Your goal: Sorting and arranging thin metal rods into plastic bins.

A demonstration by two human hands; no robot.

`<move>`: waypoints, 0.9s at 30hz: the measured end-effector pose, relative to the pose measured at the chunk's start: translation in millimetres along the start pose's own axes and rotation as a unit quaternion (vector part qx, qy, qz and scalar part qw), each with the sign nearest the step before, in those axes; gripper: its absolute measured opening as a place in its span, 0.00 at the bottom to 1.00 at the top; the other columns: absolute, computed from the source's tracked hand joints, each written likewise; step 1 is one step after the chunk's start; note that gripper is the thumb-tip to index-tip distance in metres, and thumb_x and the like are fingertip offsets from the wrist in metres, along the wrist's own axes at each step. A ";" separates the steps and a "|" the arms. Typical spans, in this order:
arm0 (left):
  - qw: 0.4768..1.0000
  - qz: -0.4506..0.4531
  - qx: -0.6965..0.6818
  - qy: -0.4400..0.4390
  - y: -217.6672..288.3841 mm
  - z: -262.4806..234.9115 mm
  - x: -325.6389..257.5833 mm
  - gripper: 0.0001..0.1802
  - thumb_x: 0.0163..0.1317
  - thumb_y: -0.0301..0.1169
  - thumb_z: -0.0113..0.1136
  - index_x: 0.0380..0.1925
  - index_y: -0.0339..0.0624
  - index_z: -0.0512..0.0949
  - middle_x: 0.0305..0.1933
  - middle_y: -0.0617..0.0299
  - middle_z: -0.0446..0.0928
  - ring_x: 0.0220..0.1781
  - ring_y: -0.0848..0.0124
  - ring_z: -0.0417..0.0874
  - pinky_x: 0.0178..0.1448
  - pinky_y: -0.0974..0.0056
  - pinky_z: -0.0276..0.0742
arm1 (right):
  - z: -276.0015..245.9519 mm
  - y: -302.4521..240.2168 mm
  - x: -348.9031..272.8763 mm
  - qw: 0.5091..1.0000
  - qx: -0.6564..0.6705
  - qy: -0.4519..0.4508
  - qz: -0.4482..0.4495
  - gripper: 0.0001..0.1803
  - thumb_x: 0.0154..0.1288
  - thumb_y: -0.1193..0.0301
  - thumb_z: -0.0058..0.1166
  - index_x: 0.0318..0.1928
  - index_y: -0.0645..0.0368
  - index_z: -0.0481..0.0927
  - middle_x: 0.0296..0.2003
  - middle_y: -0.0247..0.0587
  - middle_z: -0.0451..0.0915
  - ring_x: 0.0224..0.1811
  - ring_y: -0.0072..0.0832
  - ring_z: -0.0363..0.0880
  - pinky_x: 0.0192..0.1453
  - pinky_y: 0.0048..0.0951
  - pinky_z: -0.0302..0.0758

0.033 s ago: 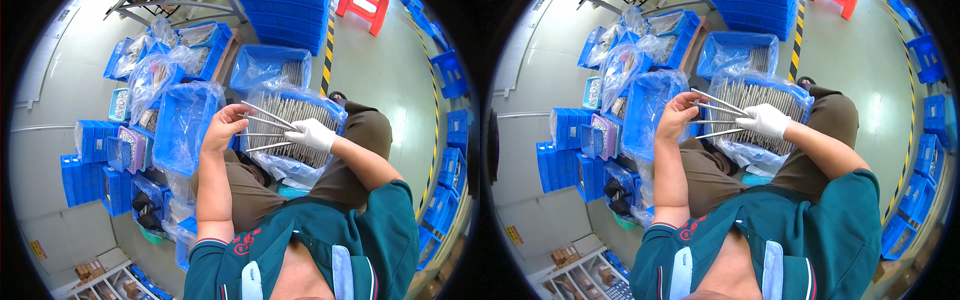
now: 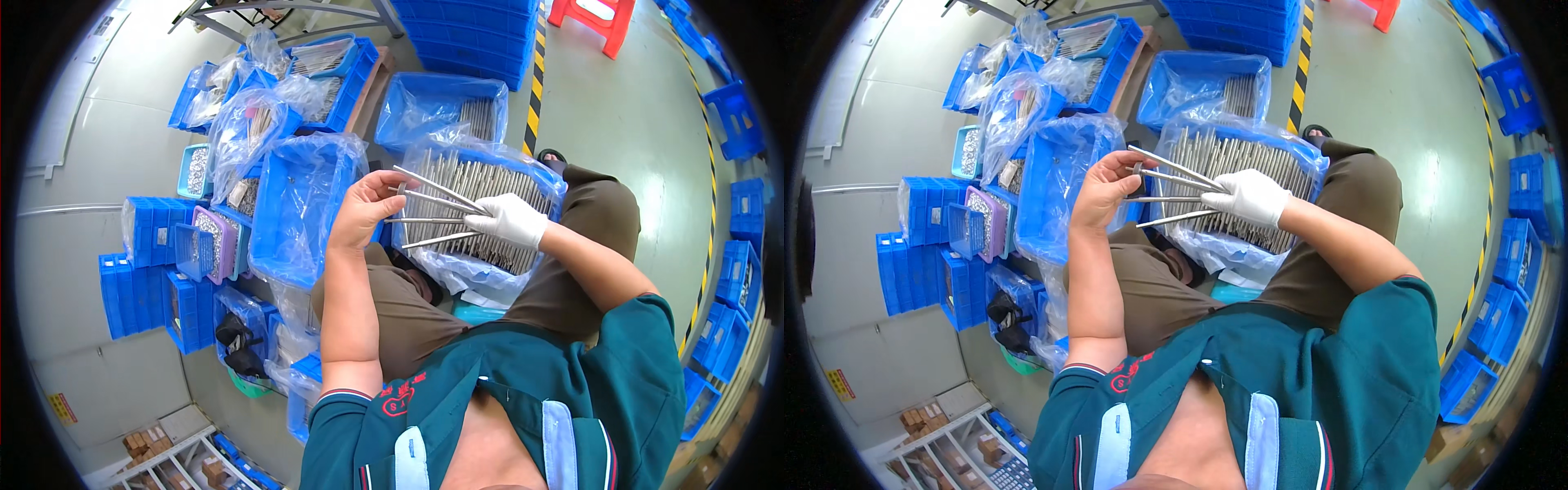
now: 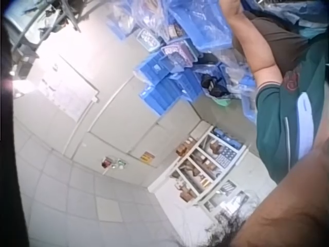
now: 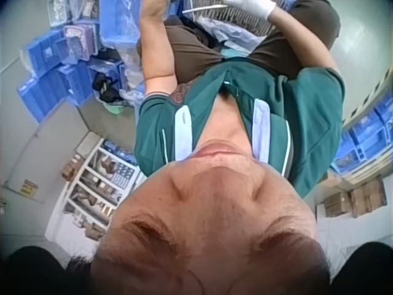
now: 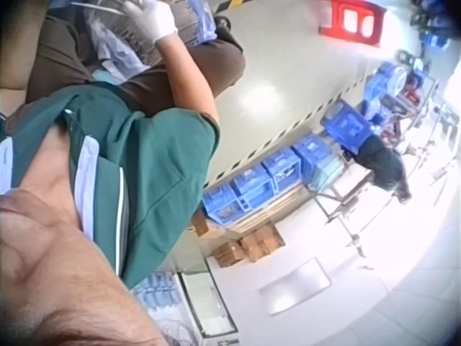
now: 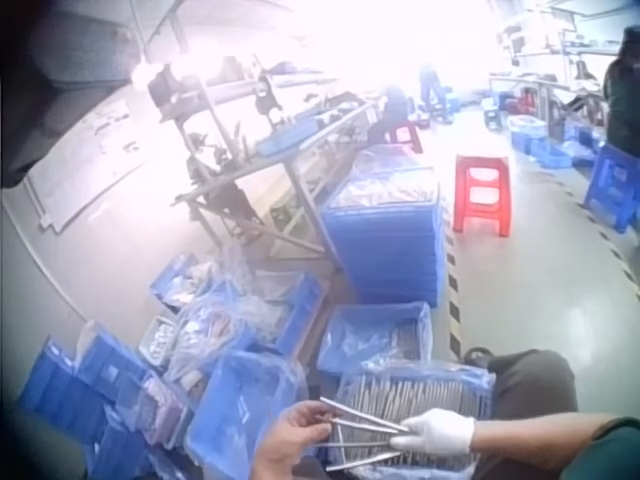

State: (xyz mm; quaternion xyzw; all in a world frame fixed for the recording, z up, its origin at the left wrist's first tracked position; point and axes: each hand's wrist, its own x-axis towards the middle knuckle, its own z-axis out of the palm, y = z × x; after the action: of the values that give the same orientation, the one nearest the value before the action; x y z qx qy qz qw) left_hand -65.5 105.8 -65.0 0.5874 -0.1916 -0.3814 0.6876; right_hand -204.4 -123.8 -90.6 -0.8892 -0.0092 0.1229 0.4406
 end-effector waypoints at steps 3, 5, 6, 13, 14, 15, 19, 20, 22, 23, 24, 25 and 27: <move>0.997 0.004 0.067 0.044 -0.3 -2.2 -0.8 0.13 0.57 0.27 0.62 0.43 0.36 0.77 0.42 0.57 0.81 0.42 0.75 0.79 0.49 0.71 0.72 | 0.6 -1.0 -2.8 0.999 -0.038 0.007 -0.002 0.20 0.64 0.52 0.48 0.34 0.58 0.78 0.27 0.52 0.78 0.32 0.49 0.78 0.37 0.43 0.73; 0.973 0.031 0.126 0.189 13.4 -20.6 -9.0 0.14 0.59 0.31 0.62 0.42 0.35 0.77 0.38 0.56 0.82 0.42 0.72 0.80 0.51 0.67 0.72 | 1.1 6.1 -3.8 0.997 -0.072 0.019 -0.005 0.21 0.64 0.52 0.48 0.35 0.58 0.78 0.27 0.53 0.78 0.33 0.49 0.78 0.38 0.44 0.73; 0.973 0.031 0.127 0.191 12.5 -21.3 -7.9 0.14 0.59 0.31 0.62 0.42 0.35 0.77 0.38 0.56 0.82 0.42 0.72 0.80 0.51 0.67 0.72 | 1.5 8.8 -3.3 0.997 -0.071 0.019 -0.006 0.21 0.64 0.52 0.48 0.35 0.58 0.78 0.27 0.53 0.78 0.33 0.49 0.78 0.38 0.44 0.73; 0.995 0.019 0.043 0.084 6.3 -2.6 4.6 0.15 0.61 0.36 0.60 0.40 0.34 0.79 0.35 0.56 0.81 0.40 0.71 0.80 0.52 0.68 0.71 | 5.1 0.5 1.1 0.997 -0.049 -0.048 -0.018 0.23 0.64 0.50 0.46 0.37 0.59 0.78 0.28 0.55 0.78 0.34 0.51 0.77 0.39 0.44 0.72; 0.995 0.017 0.042 0.085 4.4 -5.4 4.4 0.15 0.60 0.36 0.61 0.40 0.34 0.79 0.35 0.57 0.81 0.40 0.72 0.80 0.51 0.68 0.71 | 5.4 1.4 1.5 0.997 -0.048 -0.049 -0.019 0.23 0.64 0.50 0.46 0.37 0.59 0.78 0.28 0.55 0.78 0.34 0.51 0.77 0.39 0.44 0.72; 0.995 0.017 0.042 0.085 3.3 -7.8 4.1 0.15 0.60 0.36 0.61 0.40 0.34 0.79 0.35 0.57 0.81 0.40 0.72 0.80 0.51 0.68 0.71 | 5.2 2.5 1.7 0.998 -0.049 -0.047 -0.019 0.23 0.64 0.50 0.46 0.37 0.59 0.78 0.29 0.55 0.78 0.34 0.51 0.77 0.39 0.44 0.72; 0.998 0.007 0.035 0.059 1.5 -10.9 3.9 0.15 0.59 0.34 0.62 0.41 0.34 0.79 0.38 0.56 0.81 0.42 0.73 0.80 0.50 0.69 0.72 | 5.7 5.9 2.7 0.997 -0.050 -0.055 -0.016 0.23 0.65 0.51 0.46 0.38 0.60 0.78 0.29 0.55 0.78 0.34 0.49 0.78 0.40 0.42 0.72; 0.998 0.005 0.023 0.054 1.2 -9.9 2.5 0.15 0.59 0.33 0.63 0.41 0.34 0.78 0.39 0.56 0.81 0.42 0.73 0.80 0.50 0.70 0.72 | 5.5 5.7 1.9 0.997 -0.049 -0.056 -0.015 0.23 0.65 0.51 0.46 0.38 0.60 0.78 0.29 0.55 0.78 0.34 0.49 0.78 0.40 0.42 0.72; 0.999 0.014 0.019 0.040 1.2 -6.3 1.7 0.15 0.58 0.31 0.63 0.42 0.34 0.78 0.40 0.56 0.81 0.43 0.73 0.80 0.49 0.70 0.72 | 0.3 2.7 -0.5 0.990 0.067 -0.126 0.022 0.24 0.65 0.51 0.47 0.38 0.63 0.78 0.27 0.55 0.77 0.32 0.46 0.78 0.40 0.39 0.72; 0.999 0.024 0.016 0.024 1.1 -4.1 1.4 0.15 0.57 0.29 0.64 0.43 0.34 0.77 0.41 0.56 0.81 0.43 0.73 0.80 0.49 0.71 0.72 | -4.9 -4.9 -2.5 0.982 0.097 -0.158 0.045 0.24 0.65 0.52 0.47 0.38 0.65 0.78 0.27 0.55 0.76 0.31 0.44 0.77 0.40 0.37 0.71; 1.000 -0.011 0.003 -0.017 0.0 -1.8 1.2 0.16 0.55 0.24 0.64 0.45 0.35 0.77 0.42 0.56 0.81 0.43 0.74 0.80 0.47 0.72 0.73 | -3.8 -5.3 -2.1 0.982 0.097 -0.158 0.046 0.24 0.65 0.52 0.47 0.38 0.65 0.78 0.27 0.55 0.76 0.31 0.44 0.77 0.40 0.37 0.71; 1.000 -0.012 0.002 -0.017 -1.2 -0.3 1.4 0.16 0.55 0.24 0.64 0.45 0.35 0.77 0.42 0.56 0.81 0.43 0.74 0.80 0.47 0.72 0.73 | -2.6 -4.9 -1.5 0.983 0.091 -0.156 0.040 0.24 0.65 0.53 0.47 0.38 0.65 0.78 0.27 0.55 0.76 0.31 0.45 0.77 0.40 0.37 0.71; 1.000 -0.027 0.011 0.003 -4.2 2.6 3.5 0.14 0.56 0.24 0.62 0.43 0.35 0.77 0.41 0.56 0.81 0.43 0.74 0.79 0.47 0.72 0.73 | 2.5 -0.7 -2.2 0.989 0.064 -0.127 0.033 0.23 0.65 0.53 0.47 0.37 0.64 0.78 0.28 0.56 0.76 0.31 0.45 0.77 0.40 0.37 0.72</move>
State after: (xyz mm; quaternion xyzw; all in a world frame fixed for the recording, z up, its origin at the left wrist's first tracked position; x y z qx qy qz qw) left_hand -66.3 101.4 -69.0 0.6009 -0.1778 -0.3957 0.6713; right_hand -207.0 -121.7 -91.0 -0.8361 -0.0280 0.2497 0.4877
